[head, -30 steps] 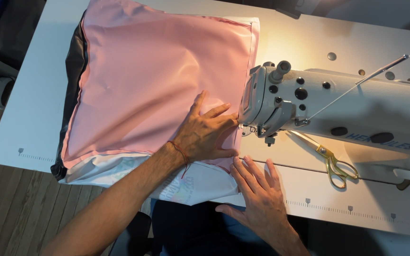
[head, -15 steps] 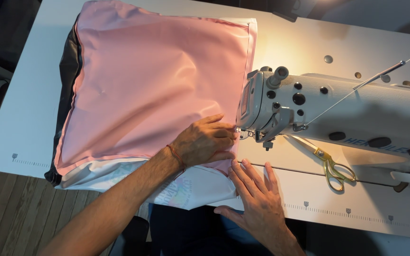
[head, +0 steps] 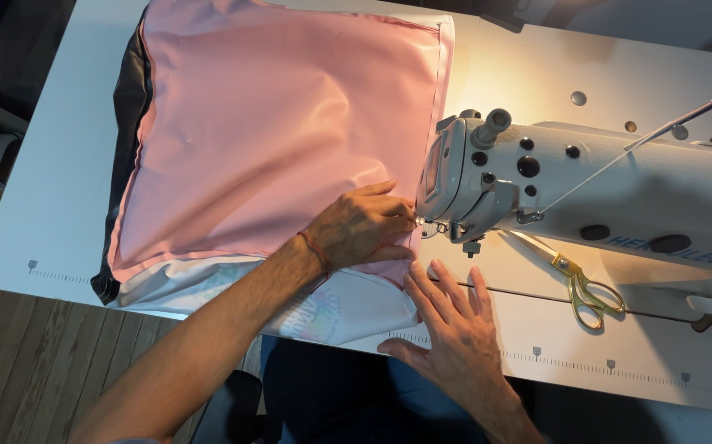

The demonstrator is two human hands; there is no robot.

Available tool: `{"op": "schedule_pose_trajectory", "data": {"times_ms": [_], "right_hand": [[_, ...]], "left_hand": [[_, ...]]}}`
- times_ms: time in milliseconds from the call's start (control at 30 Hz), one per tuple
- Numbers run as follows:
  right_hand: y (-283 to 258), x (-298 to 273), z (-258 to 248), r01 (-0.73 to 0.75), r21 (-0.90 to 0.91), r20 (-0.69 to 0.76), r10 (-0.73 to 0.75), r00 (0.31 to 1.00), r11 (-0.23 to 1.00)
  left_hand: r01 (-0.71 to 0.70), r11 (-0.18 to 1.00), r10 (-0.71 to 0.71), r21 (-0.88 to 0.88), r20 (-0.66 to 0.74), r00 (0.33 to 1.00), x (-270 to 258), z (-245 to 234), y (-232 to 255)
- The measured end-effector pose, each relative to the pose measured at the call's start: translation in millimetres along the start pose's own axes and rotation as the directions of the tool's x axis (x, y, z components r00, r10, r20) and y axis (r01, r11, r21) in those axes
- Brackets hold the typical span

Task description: Sewing together pieces of pink and black leather or synthetic material to form a bag.

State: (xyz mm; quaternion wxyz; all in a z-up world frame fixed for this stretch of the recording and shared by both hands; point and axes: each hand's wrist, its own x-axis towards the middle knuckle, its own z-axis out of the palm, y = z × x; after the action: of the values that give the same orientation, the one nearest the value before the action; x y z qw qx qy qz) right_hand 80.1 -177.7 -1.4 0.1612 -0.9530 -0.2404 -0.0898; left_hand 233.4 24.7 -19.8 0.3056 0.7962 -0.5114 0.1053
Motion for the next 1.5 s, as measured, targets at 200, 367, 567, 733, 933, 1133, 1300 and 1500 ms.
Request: {"op": "schedule_pose_trajectory", "data": {"times_ms": [200,367,567,733,933,1133,1300,1500], "right_hand": [[5,6,2,0.026,-0.022,-0.059,-0.027,0.998,0.999],[4,14,-3,0.02,-0.093,-0.072,-0.027,0.997,0.995],[7,17,-4,-0.013,-0.064,-0.058,0.01,0.998,0.998],[9,21,-2,-0.024,-0.071,-0.063,0.019,0.998,0.997],[14,28,-3,-0.045,-0.08,-0.059,0.04,0.997,0.996],[16,37,-7,-0.061,-0.113,-0.066,0.054,0.996,0.992],[16,43,-6,-0.081,-0.15,-0.04,0.076,0.996,0.985],[15,45,-6,-0.097,-0.134,-0.053,0.091,0.994,0.986]], "left_hand": [[0.04,0.996,-0.042,-0.074,-0.022,0.999,6,-2,-7],[0.041,0.998,-0.043,-0.037,-0.047,0.998,8,-3,-10],[0.017,1.0,-0.017,0.001,-0.046,0.999,11,-2,-18],[0.002,0.999,0.001,0.033,-0.088,0.996,16,-3,-23],[0.062,0.998,-0.062,-0.002,0.044,0.997,25,-11,-25],[-0.013,1.0,0.013,0.022,0.001,1.0,31,-8,-34],[0.014,0.995,-0.02,0.1,0.058,0.998,34,-5,-44],[0.047,0.998,-0.05,0.051,0.069,0.996,40,-11,-46]]}}
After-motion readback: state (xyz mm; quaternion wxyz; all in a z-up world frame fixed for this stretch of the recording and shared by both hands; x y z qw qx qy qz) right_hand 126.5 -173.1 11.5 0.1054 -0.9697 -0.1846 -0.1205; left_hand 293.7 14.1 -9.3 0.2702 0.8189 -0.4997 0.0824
